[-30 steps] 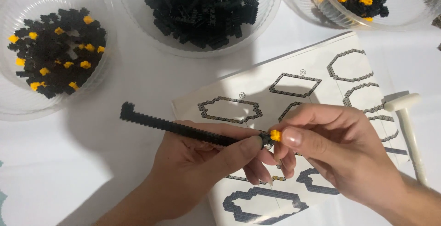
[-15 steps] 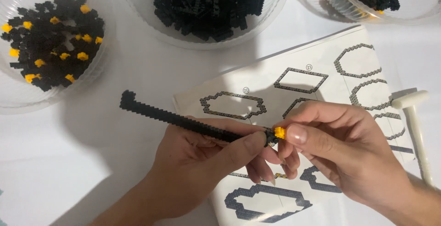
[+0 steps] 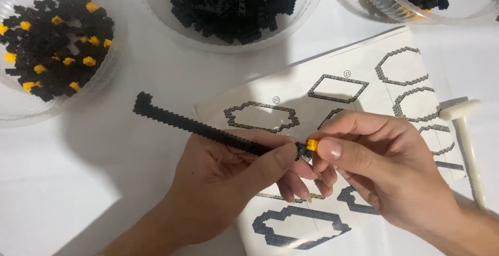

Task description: Assembling a decorative strip by attaching small plastic blocks following a printed pattern and tapping them with a mallet.

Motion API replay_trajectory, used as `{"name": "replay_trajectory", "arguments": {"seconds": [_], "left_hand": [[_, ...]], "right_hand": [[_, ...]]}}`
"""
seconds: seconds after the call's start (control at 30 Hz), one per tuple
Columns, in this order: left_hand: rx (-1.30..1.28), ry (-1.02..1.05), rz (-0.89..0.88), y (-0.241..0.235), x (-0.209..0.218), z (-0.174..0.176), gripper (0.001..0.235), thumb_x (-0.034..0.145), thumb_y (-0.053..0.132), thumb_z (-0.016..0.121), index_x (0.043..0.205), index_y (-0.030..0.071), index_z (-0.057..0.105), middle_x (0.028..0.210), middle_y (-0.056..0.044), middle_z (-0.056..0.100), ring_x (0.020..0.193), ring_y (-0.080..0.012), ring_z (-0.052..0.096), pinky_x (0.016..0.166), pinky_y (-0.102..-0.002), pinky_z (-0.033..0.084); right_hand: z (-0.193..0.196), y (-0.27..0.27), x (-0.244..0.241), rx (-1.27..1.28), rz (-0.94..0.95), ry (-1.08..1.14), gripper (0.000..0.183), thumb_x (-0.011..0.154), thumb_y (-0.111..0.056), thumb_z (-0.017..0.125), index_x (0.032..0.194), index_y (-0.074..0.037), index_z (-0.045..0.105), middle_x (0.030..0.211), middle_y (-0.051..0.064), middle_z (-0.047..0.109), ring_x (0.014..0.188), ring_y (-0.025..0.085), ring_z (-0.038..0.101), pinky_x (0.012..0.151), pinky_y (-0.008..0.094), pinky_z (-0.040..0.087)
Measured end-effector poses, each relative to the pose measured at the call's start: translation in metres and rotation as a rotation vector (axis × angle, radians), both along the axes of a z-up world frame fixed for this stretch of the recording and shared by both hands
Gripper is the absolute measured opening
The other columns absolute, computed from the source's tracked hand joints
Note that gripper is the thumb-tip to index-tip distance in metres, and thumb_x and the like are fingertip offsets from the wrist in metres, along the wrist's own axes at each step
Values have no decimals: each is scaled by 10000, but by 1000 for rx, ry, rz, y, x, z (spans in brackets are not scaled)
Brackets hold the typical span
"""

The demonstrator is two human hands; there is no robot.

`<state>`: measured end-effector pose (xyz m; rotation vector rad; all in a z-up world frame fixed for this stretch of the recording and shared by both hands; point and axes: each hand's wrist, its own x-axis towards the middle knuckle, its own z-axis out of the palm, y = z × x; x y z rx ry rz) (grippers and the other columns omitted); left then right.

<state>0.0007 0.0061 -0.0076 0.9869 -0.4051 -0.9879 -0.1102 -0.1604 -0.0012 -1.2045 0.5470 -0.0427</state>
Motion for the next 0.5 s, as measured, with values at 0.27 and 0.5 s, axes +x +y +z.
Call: {"name": "replay_trajectory", "arguments": {"seconds": [0.27,0.5], "left_hand": [[25,5,36,2,-3,-4,156,852,75,621,953,-40,651,771,-185,720,655,-249,718,587,-322,637],[-16,-47,50,2,-5,-4,155,869,78,608,971,-35,629,838,-200,722,677,-246,714,615,-305,625]], "right_hand": [[-2,0,-1,-97,-12,81,162,780,-77,682,838,72,709,589,207,706,382,219,613,204,196,231],[-3,0,1,-37,-23,12,134,795,-48,677,832,79,692,618,210,690,414,221,616,322,229,453]]}}
